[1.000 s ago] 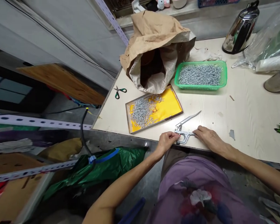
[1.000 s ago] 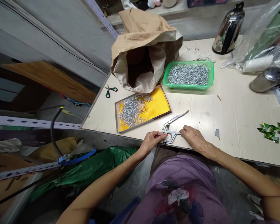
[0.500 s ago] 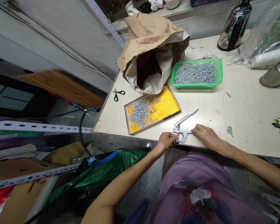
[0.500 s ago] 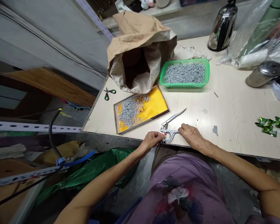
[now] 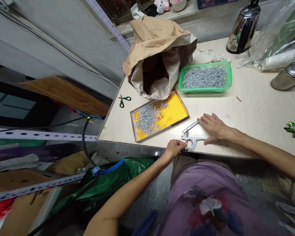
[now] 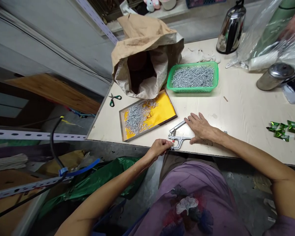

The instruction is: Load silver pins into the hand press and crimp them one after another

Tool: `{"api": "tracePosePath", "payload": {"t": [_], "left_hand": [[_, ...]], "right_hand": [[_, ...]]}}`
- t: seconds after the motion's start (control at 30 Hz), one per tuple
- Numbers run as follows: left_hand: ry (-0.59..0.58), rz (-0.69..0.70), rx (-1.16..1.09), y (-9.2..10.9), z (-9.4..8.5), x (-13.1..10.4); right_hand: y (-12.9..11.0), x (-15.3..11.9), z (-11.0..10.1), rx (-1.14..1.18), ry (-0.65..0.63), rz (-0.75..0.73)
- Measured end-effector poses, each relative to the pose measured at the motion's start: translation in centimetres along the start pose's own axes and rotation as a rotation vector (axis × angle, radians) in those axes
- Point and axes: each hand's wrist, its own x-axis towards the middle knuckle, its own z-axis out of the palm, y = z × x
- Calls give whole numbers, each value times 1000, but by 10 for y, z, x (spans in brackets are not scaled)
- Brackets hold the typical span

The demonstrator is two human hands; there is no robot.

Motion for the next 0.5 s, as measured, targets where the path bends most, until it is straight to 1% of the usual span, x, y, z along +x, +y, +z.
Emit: {"api": "tracePosePath", "payload": {"t": [0.1,0.2,0.3,0.33,0.4,0.47,0.5], "left_hand": [[-1,7,5,-2,1,1],[5,-22,24,-2,0,3],[22,-13,109,-1,-3,2],[36,24,180,0,-3,0],[89,165,386,2,-2,-6],[254,401,557,3,0,-9],[300,528,613,3,2,-6]], "right_hand": [[-4,0,-1,-2,3,20],[-10,-2,-6,-36,-13,29],[-17,-3,-12,-61,-33,45],[-20,-4,-16,-64,-50,65],[-28,-7,-24,-67,-107,123],[-37,-11,-31,-64,-166,148],[-41,-12,-33,-57,-189,140]]}}
